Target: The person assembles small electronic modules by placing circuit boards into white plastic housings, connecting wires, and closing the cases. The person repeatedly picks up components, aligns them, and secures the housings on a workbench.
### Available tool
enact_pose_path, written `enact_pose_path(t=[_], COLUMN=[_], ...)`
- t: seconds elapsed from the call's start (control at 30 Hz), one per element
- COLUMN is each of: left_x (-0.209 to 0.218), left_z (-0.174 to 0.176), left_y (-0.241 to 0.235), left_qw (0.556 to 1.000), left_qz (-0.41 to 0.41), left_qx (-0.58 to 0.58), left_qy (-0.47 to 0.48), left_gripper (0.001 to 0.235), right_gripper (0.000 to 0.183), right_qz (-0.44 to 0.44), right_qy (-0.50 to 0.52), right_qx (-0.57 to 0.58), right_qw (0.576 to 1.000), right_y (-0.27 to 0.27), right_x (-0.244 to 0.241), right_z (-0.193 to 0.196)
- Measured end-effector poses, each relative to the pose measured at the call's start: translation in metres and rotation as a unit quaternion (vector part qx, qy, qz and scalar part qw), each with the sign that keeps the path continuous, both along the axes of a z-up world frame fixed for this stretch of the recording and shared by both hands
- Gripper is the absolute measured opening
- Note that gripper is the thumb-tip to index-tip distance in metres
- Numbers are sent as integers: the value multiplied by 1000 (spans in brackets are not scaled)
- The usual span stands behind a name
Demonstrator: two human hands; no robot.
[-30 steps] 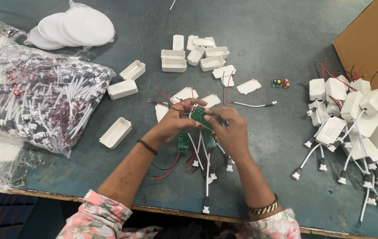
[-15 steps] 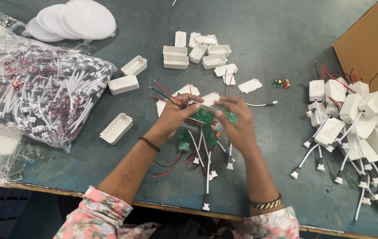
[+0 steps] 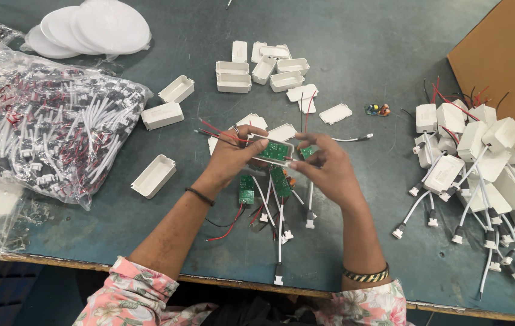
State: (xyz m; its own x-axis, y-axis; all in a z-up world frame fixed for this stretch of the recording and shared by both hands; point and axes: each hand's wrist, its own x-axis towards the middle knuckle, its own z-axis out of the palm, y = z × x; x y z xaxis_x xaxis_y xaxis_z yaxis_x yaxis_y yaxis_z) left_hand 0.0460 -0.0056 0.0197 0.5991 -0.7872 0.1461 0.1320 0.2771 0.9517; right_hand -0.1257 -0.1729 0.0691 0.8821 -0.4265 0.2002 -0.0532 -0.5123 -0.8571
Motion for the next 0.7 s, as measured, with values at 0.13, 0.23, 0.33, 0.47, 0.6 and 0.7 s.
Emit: enact_pose_path(t=[0.13, 0.23, 0.33, 0.47, 0.6, 0.7], left_x=[1, 2, 2, 2, 2, 1], left_z=[2, 6, 12, 16, 20, 21], left_y=[1, 4, 6, 9, 10, 13], left_qw=[999, 999, 998, 996, 995, 993], left_qz=[-29, -46, -57, -64, -54, -55], left_qx=[9, 14, 33, 58, 76, 92], left_qy=[-15, -9, -19, -17, -29, -47], left_gripper=[28, 31, 34, 35, 37, 39], right_gripper=[32, 28, 30, 30, 31, 30], right_qz=[16, 60, 91, 82, 81, 71], right_qy=[-24, -28, -27, -23, -50, -56], right_qx=[47, 125, 196, 168, 158, 170], right_qw=[998, 990, 976, 982, 983, 981], right_y=[-9, -15, -20, -22, -21, -22], right_x=[0, 0, 0, 0, 4, 6], right_z=[-8, -12, -13, -15, -21, -26])
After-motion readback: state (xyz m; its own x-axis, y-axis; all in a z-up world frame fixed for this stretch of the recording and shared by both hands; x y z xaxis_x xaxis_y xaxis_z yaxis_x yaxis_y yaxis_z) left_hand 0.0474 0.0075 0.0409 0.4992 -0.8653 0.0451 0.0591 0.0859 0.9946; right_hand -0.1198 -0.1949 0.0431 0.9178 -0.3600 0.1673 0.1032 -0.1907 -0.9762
